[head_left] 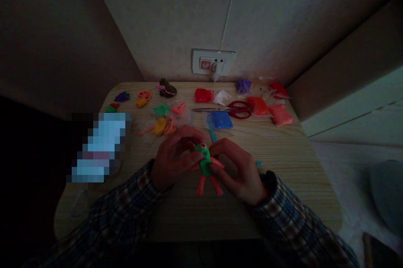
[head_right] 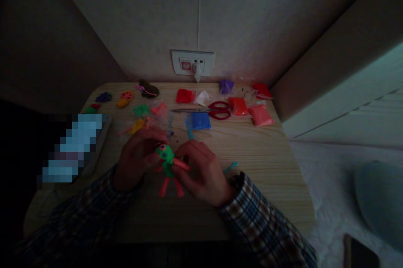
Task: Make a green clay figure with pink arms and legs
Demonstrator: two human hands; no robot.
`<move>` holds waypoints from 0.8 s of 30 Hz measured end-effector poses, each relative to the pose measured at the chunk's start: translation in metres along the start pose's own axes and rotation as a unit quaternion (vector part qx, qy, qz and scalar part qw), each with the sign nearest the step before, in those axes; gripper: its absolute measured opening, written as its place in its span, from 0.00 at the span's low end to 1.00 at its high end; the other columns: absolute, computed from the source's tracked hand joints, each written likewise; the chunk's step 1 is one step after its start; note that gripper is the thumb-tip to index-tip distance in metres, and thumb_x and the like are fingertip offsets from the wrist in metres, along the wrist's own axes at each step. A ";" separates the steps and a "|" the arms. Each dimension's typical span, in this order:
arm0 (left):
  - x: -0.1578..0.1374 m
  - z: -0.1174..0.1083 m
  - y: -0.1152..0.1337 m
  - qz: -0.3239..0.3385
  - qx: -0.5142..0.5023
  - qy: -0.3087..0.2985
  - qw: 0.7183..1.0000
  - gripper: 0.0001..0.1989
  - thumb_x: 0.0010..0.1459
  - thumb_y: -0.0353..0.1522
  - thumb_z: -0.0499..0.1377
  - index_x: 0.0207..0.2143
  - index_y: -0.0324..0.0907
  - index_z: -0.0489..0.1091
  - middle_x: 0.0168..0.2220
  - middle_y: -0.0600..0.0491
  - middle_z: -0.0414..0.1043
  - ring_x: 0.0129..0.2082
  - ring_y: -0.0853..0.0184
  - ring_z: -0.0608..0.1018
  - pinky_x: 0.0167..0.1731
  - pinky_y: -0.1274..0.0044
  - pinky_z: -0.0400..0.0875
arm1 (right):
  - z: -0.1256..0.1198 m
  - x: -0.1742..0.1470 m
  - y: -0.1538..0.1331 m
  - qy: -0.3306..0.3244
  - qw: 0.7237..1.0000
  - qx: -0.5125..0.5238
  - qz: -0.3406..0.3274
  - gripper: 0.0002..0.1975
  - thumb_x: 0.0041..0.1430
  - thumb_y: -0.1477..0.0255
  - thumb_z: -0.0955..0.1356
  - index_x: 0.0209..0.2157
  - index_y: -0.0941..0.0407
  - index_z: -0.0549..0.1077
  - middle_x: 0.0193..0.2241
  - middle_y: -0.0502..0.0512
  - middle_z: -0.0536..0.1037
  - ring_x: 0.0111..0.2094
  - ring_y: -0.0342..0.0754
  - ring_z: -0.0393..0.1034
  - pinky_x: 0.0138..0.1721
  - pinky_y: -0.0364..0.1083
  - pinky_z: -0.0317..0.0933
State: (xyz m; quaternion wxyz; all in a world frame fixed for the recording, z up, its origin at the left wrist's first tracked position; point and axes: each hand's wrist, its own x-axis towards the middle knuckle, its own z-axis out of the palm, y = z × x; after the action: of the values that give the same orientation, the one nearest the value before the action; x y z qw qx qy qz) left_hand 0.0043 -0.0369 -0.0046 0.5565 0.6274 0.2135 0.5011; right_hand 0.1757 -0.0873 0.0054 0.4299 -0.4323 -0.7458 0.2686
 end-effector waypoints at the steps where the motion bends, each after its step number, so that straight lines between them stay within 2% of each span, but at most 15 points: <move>1: 0.000 0.000 0.000 -0.003 -0.001 0.001 1.000 0.09 0.55 0.32 0.63 0.41 0.44 0.74 0.36 0.53 0.69 0.33 0.70 0.73 0.30 0.80 0.71 | 0.000 0.000 0.000 -0.003 1.000 0.012 0.007 0.04 0.60 0.72 0.64 0.33 0.57 0.68 0.28 0.54 0.73 0.30 0.47 0.68 0.31 0.46 0.63; 7: 0.000 -0.002 0.001 0.007 0.030 -0.010 0.999 0.06 0.56 0.31 0.61 0.38 0.44 0.75 0.37 0.51 0.67 0.36 0.69 0.72 0.31 0.80 0.70 | 0.001 0.002 0.000 -0.021 0.997 0.053 0.042 0.05 0.61 0.71 0.64 0.32 0.57 0.68 0.28 0.53 0.72 0.30 0.46 0.68 0.32 0.44 0.64; 11: -0.001 -0.002 -0.001 -0.021 -0.013 -0.004 1.000 0.09 0.60 0.34 0.58 0.43 0.46 0.74 0.38 0.52 0.69 0.35 0.69 0.73 0.33 0.79 0.70 | -0.001 0.002 0.000 -0.025 0.994 0.080 0.069 0.07 0.62 0.68 0.64 0.32 0.56 0.69 0.28 0.52 0.73 0.31 0.46 0.69 0.33 0.45 0.64; 15: -0.001 -0.003 -0.004 -0.082 -0.070 0.008 0.994 0.13 0.58 0.37 0.59 0.45 0.46 0.71 0.38 0.51 0.70 0.33 0.68 0.74 0.28 0.79 0.71 | 0.000 0.002 0.003 -0.005 0.988 0.115 0.104 0.09 0.62 0.66 0.64 0.32 0.57 0.70 0.29 0.53 0.73 0.31 0.47 0.69 0.34 0.46 0.63; 20: 0.004 -0.005 -0.009 -0.161 -0.061 0.011 0.985 0.17 0.51 0.35 0.65 0.44 0.43 0.70 0.38 0.51 0.73 0.38 0.64 0.77 0.37 0.74 0.73 | 0.003 0.001 0.012 0.031 0.975 0.117 0.186 0.09 0.60 0.66 0.65 0.33 0.57 0.71 0.29 0.53 0.74 0.32 0.48 0.69 0.34 0.46 0.63; 24: 0.006 -0.005 -0.012 -0.204 -0.028 0.020 0.978 0.18 0.48 0.33 0.68 0.41 0.41 0.70 0.35 0.52 0.75 0.38 0.65 0.77 0.38 0.74 0.73 | 0.004 0.001 0.019 0.048 0.974 0.086 0.203 0.09 0.61 0.66 0.65 0.31 0.57 0.72 0.26 0.52 0.74 0.30 0.47 0.68 0.30 0.45 0.61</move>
State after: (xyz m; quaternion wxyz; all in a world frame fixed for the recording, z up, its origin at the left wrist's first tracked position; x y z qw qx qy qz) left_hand 0.0059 -0.0261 -0.0139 0.6601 0.5446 0.3334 0.3956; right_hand 0.1800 -0.0768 -0.0108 0.4373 -0.5481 -0.5952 0.3926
